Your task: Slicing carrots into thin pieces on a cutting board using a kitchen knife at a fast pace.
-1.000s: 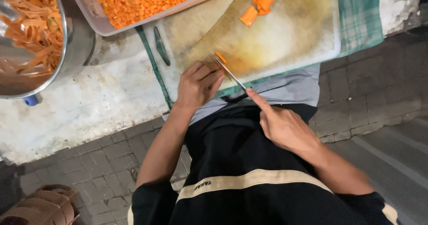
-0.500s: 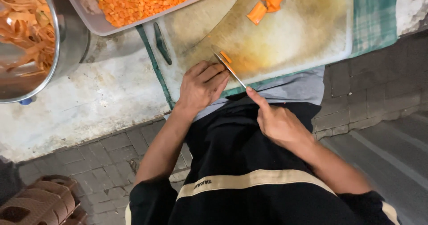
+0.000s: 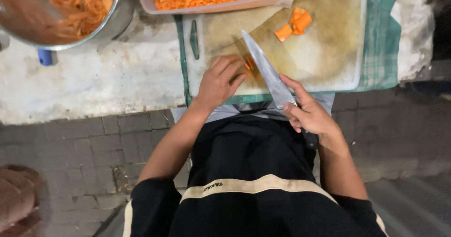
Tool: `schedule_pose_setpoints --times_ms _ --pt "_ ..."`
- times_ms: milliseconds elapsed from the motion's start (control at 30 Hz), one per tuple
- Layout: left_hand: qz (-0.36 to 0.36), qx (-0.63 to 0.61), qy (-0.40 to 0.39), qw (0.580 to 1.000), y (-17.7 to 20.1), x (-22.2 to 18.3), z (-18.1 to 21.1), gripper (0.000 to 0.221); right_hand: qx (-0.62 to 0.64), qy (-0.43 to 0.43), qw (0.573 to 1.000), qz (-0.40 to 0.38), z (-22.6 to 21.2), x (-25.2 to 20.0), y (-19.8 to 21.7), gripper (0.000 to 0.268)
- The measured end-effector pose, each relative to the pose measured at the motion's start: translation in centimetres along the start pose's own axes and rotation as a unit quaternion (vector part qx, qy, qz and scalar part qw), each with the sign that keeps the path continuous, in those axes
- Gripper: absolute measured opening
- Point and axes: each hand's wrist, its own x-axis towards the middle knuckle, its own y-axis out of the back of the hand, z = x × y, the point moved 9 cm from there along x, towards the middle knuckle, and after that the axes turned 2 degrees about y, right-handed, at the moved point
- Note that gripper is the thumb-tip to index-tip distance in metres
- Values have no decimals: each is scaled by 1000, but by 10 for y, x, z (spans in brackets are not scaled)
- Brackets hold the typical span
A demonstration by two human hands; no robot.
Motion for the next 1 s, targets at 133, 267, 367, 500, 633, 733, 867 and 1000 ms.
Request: schedule_pose_setpoints --times_ms 133,267,367,500,633,733,867,1000 --pt "-147 30 19 989 -21 4 -16 45 19 13 1000 2 8 -3 7 69" --pt "-231 20 -27 972 -20 23 -4 25 42 26 999 19 5 -10 10 70" --pt "-193 -11 -26 981 -43 8 -26 17 10 22 999 34 11 -16 13 69" --pt "-177 -5 7 984 -57 -6 -31 17 -159 -61 978 120 -23 -30 2 67" --pt "-122 32 137 982 -73 -31 -39 19 -384 -187 894 135 -47 -47 -12 71" --pt "-90 56 200 974 -74 -42 -30 23 -426 -191 876 125 -48 -47 -19 71" --pt "-28 14 204 978 -46 -33 -10 32 -451 -108 879 110 -48 -39 -26 72" --pt "-2 -7 197 980 -35 -35 2 38 -475 -90 870 95 -39 -39 -27 71"
